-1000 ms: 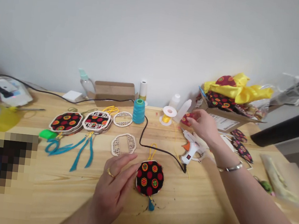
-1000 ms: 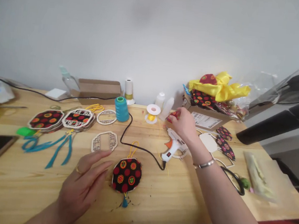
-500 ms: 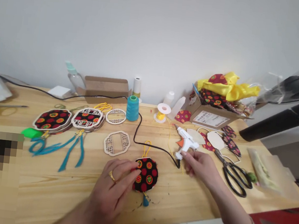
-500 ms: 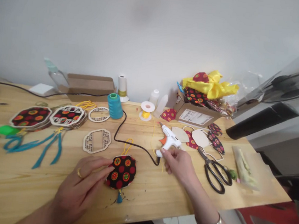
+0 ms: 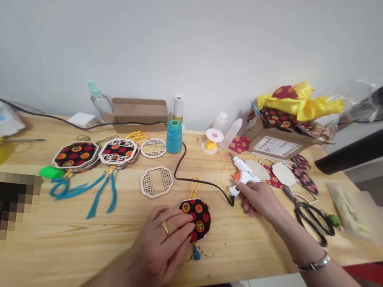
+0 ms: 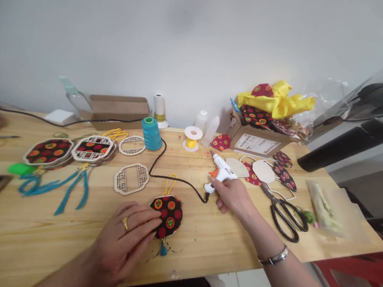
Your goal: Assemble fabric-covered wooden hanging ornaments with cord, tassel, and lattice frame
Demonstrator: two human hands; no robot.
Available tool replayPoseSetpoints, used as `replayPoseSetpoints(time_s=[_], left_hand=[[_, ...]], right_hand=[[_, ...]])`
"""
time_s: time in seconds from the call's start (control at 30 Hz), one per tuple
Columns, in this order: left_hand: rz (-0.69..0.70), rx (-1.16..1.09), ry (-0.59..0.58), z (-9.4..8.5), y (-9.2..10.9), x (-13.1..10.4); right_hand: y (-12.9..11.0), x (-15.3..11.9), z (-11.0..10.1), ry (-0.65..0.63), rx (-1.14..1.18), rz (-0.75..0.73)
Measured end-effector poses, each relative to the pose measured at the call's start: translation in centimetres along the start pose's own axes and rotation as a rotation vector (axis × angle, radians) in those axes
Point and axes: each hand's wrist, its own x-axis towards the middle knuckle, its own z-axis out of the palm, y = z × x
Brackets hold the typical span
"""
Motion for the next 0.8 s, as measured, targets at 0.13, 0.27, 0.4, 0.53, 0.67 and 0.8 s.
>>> replayPoseSetpoints(time_s=[0.13,0.27,0.4,0.53,0.67,0.8], left_hand=[[-0.018,-0.003,-0.001,-0.1,0.1,0.1],[-0.007,-0.009,-0.015,-0.2,0.2,0.5],[0.017,-0.006,-0.018,-0.4,0.2,0.8],[0.018,-0.01,-0.019,-0.4,0.3,0.7],[0.025,-0.015,0.007,-0.2,0.1,0.6],[0.025,-0.015,0.014,-0.2,0.0,0.5]], right_hand=[[-0.1,-0.1,0.1,0.004,0.026,0.015],[-0.4,-0.2,-0.2,-0.009,-0.01,0.026],[-0.8,0.2,-0.5,-0.004,-0.118,0.018],[-0.7,0.5,-0.2,0.017,0.005,0.029],[-0.2,0.2,-0.1,0.077,0.12,0.028],[0.5,0.0,-0.9,0.2,0.351,0.007]])
